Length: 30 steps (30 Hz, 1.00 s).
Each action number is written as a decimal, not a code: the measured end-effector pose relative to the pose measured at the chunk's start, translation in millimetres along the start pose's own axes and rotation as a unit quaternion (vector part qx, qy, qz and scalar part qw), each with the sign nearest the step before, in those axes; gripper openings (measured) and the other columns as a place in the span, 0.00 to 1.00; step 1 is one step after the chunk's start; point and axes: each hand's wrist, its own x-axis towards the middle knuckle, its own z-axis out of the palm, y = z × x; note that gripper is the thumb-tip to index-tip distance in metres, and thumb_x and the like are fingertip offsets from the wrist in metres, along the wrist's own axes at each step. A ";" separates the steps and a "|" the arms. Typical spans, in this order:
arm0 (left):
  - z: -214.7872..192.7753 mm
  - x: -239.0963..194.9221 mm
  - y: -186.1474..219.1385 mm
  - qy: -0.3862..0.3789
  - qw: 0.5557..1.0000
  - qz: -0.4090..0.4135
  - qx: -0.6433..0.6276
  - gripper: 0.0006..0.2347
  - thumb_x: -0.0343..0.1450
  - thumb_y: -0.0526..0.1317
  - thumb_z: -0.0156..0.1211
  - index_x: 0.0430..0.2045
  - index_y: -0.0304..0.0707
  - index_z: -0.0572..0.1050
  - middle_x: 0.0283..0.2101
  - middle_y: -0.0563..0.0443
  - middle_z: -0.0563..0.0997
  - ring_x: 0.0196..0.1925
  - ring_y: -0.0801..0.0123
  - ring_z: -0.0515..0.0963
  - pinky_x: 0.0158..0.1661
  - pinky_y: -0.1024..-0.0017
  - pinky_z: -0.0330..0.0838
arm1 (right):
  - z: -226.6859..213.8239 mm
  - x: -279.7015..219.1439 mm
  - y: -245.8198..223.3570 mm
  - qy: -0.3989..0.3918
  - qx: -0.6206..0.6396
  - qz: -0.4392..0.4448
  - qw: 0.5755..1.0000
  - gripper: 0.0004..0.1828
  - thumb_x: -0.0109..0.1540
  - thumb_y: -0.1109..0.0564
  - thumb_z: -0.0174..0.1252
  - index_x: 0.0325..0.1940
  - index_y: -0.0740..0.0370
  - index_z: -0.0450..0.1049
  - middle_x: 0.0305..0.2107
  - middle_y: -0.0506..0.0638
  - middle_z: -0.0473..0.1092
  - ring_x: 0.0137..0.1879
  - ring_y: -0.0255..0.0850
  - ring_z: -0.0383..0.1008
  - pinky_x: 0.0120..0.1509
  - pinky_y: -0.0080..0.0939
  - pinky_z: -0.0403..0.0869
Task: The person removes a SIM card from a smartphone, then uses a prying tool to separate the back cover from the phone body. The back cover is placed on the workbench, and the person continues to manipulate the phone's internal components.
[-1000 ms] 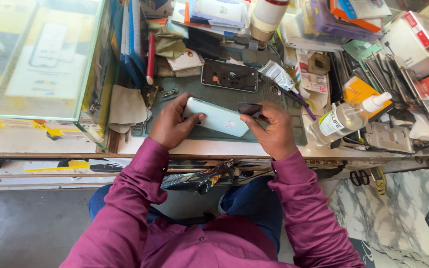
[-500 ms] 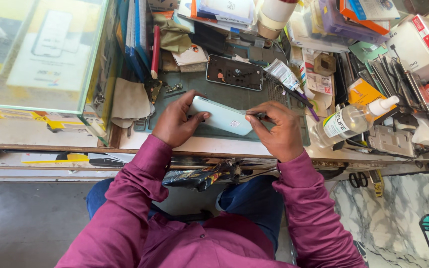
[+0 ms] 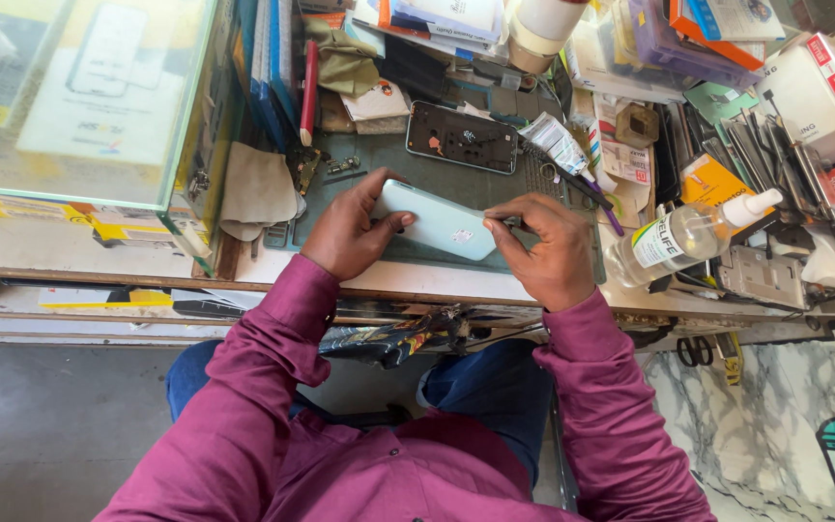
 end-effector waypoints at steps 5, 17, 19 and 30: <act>-0.2 -0.3 0.8 -0.007 1.000 -0.005 -0.016 0.15 0.73 0.39 0.65 0.50 0.34 0.70 0.40 0.43 0.83 0.42 0.66 0.84 0.42 0.67 0.77 | -0.5 3.9 1.7 -0.012 0.007 -0.007 1.000 0.06 0.62 0.65 0.67 0.42 0.65 0.80 0.34 0.52 0.77 0.39 0.38 0.81 0.41 0.34 0.77; -0.5 1.9 0.8 -0.007 1.000 -0.002 -0.005 0.15 0.73 0.40 0.65 0.49 0.34 0.69 0.40 0.43 0.82 0.40 0.65 0.82 0.38 0.68 0.76 | -4.4 8.8 1.4 -0.025 0.006 0.005 1.000 0.05 0.62 0.65 0.67 0.42 0.66 0.80 0.33 0.53 0.77 0.38 0.39 0.80 0.42 0.36 0.76; -1.1 1.6 1.2 -0.008 1.000 -0.018 -0.013 0.16 0.72 0.40 0.64 0.50 0.35 0.69 0.40 0.42 0.82 0.39 0.64 0.82 0.36 0.67 0.76 | -4.0 9.4 -0.1 -0.026 0.009 0.004 1.000 0.05 0.62 0.65 0.67 0.41 0.66 0.80 0.33 0.53 0.77 0.38 0.39 0.80 0.41 0.36 0.75; -2.1 1.0 6.1 -0.016 1.000 0.008 -0.025 0.14 0.73 0.39 0.64 0.49 0.34 0.67 0.39 0.41 0.81 0.40 0.61 0.82 0.40 0.66 0.76 | -2.7 12.4 -1.0 -0.029 -0.025 -0.012 0.999 0.05 0.61 0.65 0.67 0.41 0.65 0.81 0.32 0.53 0.76 0.37 0.40 0.79 0.40 0.37 0.74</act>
